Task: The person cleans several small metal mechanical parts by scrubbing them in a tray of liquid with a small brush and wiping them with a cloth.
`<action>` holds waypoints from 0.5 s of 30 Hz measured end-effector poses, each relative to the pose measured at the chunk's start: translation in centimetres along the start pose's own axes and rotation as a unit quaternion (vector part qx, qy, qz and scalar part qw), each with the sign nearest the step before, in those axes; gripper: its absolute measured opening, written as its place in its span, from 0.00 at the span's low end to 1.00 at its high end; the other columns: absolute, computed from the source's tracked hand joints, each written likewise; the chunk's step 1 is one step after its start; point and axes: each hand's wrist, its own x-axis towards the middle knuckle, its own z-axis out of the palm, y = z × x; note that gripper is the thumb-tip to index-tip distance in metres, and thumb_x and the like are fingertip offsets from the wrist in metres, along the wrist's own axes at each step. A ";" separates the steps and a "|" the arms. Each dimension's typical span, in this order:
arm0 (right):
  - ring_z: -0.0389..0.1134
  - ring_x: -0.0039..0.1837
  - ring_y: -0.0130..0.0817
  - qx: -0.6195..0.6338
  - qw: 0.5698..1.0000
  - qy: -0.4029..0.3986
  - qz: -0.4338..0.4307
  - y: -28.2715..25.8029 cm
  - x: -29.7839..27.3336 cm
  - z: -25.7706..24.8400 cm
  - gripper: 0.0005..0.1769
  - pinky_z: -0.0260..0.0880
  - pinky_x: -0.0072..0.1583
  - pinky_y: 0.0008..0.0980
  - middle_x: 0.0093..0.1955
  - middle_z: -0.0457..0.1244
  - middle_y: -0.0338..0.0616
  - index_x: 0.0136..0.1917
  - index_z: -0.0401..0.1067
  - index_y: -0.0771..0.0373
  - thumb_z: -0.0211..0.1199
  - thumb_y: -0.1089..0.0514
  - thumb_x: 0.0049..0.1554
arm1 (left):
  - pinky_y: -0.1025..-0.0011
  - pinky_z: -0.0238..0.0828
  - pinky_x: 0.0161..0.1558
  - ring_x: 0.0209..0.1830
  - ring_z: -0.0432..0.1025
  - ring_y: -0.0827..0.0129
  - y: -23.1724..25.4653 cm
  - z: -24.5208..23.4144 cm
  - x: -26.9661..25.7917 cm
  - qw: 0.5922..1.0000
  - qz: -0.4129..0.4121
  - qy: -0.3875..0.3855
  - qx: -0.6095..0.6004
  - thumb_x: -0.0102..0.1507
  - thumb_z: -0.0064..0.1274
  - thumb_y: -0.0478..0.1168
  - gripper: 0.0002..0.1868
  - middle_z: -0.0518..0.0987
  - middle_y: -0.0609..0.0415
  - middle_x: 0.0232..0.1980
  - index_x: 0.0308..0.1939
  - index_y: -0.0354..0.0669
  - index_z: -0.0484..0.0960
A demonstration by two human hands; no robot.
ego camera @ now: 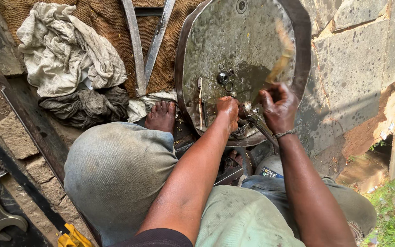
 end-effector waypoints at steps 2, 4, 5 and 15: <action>0.74 0.44 0.28 -0.012 0.998 -0.029 -0.046 -1.1 0.6 -0.2 0.04 0.80 0.45 0.28 0.44 0.71 0.44 0.48 0.72 0.62 0.66 0.63 0.63 | 0.73 0.53 0.16 0.18 0.59 0.76 0.7 0.0 -0.8 0.999 -0.042 0.012 0.010 0.62 0.49 0.28 0.22 0.74 0.49 0.37 0.60 0.41 0.73; 0.75 0.47 0.28 -0.007 0.995 -0.034 -0.093 -1.9 1.1 -0.4 0.04 0.80 0.48 0.28 0.46 0.71 0.45 0.49 0.72 0.63 0.66 0.64 0.64 | 0.70 0.61 0.23 0.24 0.64 0.71 1.5 0.1 -1.7 0.999 -0.032 0.023 0.032 0.60 0.51 0.27 0.29 0.76 0.45 0.49 0.66 0.42 0.68; 0.74 0.46 0.29 -0.009 0.996 -0.034 -0.087 -2.1 1.4 -0.5 0.05 0.78 0.47 0.27 0.45 0.71 0.45 0.48 0.71 0.63 0.66 0.64 0.64 | 0.68 0.64 0.26 0.27 0.67 0.68 1.9 0.1 -2.1 0.998 -0.026 0.029 0.043 0.59 0.52 0.27 0.33 0.77 0.44 0.55 0.69 0.42 0.66; 0.71 0.39 0.25 0.094 0.994 0.028 0.049 1.5 0.2 -0.2 0.06 0.75 0.41 0.25 0.40 0.68 0.42 0.48 0.68 0.64 0.65 0.66 0.64 | 0.58 0.65 0.68 0.65 0.68 0.55 2.1 0.4 -3.0 0.999 -0.037 0.016 -0.030 0.57 0.54 0.27 0.42 0.69 0.40 0.67 0.73 0.49 0.58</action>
